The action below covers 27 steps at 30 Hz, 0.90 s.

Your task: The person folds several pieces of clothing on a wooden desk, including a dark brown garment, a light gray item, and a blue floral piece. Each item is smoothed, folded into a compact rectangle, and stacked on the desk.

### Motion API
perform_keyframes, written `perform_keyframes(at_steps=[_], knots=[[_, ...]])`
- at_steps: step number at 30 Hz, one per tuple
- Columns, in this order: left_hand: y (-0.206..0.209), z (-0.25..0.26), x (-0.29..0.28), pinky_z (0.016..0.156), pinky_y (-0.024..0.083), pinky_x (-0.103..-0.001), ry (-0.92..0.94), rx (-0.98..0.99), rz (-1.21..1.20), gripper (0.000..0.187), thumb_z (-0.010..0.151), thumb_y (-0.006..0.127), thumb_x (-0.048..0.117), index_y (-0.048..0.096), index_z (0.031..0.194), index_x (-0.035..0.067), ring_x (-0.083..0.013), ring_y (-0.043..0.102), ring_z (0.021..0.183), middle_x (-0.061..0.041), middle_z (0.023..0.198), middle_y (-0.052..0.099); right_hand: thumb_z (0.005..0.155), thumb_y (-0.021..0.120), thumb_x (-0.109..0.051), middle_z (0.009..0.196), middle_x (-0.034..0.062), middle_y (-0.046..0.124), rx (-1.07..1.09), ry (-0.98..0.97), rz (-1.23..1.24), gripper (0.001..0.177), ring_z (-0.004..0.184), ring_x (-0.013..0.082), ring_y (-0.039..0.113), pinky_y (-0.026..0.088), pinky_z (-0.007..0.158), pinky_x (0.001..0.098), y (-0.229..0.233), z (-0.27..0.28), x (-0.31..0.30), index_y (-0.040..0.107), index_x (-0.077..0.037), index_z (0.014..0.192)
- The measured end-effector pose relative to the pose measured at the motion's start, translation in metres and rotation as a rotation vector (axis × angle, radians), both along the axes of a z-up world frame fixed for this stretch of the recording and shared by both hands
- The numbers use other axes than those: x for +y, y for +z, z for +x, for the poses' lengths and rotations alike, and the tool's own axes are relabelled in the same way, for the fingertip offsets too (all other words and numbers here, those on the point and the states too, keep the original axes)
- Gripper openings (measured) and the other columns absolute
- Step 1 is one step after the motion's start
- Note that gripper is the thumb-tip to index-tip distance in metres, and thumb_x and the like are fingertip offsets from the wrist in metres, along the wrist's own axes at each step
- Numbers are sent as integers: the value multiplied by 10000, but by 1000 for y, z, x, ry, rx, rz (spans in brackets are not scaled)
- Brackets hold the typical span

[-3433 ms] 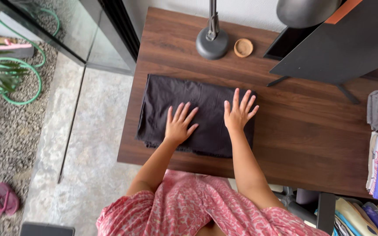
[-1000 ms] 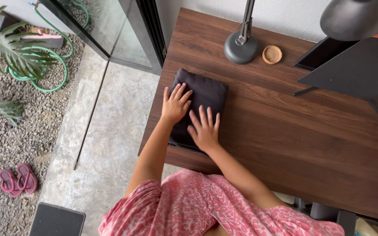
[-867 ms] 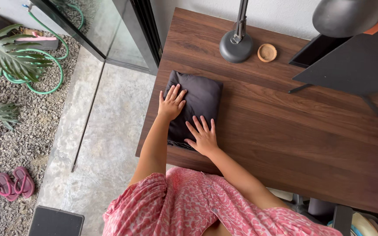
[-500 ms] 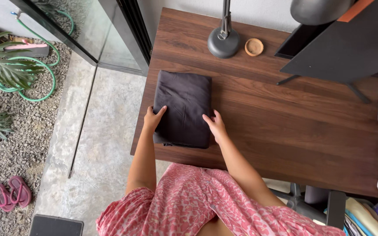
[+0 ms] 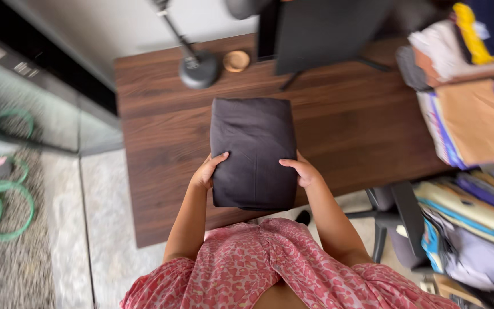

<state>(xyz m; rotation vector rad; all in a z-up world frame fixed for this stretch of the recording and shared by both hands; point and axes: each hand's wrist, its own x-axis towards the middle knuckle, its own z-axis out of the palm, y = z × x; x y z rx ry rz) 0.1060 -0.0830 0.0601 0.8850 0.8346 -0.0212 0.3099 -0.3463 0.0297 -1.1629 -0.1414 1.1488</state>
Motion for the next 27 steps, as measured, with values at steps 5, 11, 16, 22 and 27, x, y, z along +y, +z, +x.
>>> perform_keyframes(at_steps=[5, 11, 16, 22, 27], knots=[[48, 123, -90, 1180, 337, -429, -300, -301, 183, 1000, 771, 805, 295, 288, 1589, 40, -323, 433, 1446, -194, 1557, 470, 785, 787, -187, 1424, 156, 561, 174, -408, 145, 825, 1283, 318, 558, 485, 1064, 477, 14, 44, -148, 422, -58, 1513], [66, 240, -211, 1200, 311, -402, -572, -427, 182, 1004, 771, 819, 260, 302, 1599, 28, -317, 412, 1482, -180, 1582, 467, 845, 787, -155, 1381, 161, 614, 125, -635, 247, 705, 1238, 296, 626, 515, 1063, 431, 30, 70, -286, 486, -12, 1467], [57, 296, -269, 1184, 345, -398, -665, -444, 101, 991, 779, 817, 265, 314, 1603, 43, -317, 450, 1454, -179, 1558, 491, 887, 758, -111, 1352, 200, 627, 124, -762, 360, 640, 1205, 323, 644, 537, 1022, 440, 59, 82, -347, 486, 21, 1452], [41, 338, -279, 1100, 428, -388, -1016, -154, -26, 959, 753, 845, 290, 419, 1572, 31, -239, 523, 1384, -124, 1521, 559, 895, 730, -70, 1362, 202, 617, 46, -887, 385, 609, 1203, 324, 648, 553, 1030, 432, 74, 112, -380, 492, 40, 1444], [43, 357, -287, 1078, 459, -410, -961, -328, 12, 998, 700, 848, 193, 382, 1573, 62, -271, 544, 1338, -134, 1465, 576, 902, 724, -60, 1366, 197, 623, 67, -902, 420, 612, 1199, 307, 660, 543, 1025, 407, 73, 142, -382, 485, 27, 1459]])
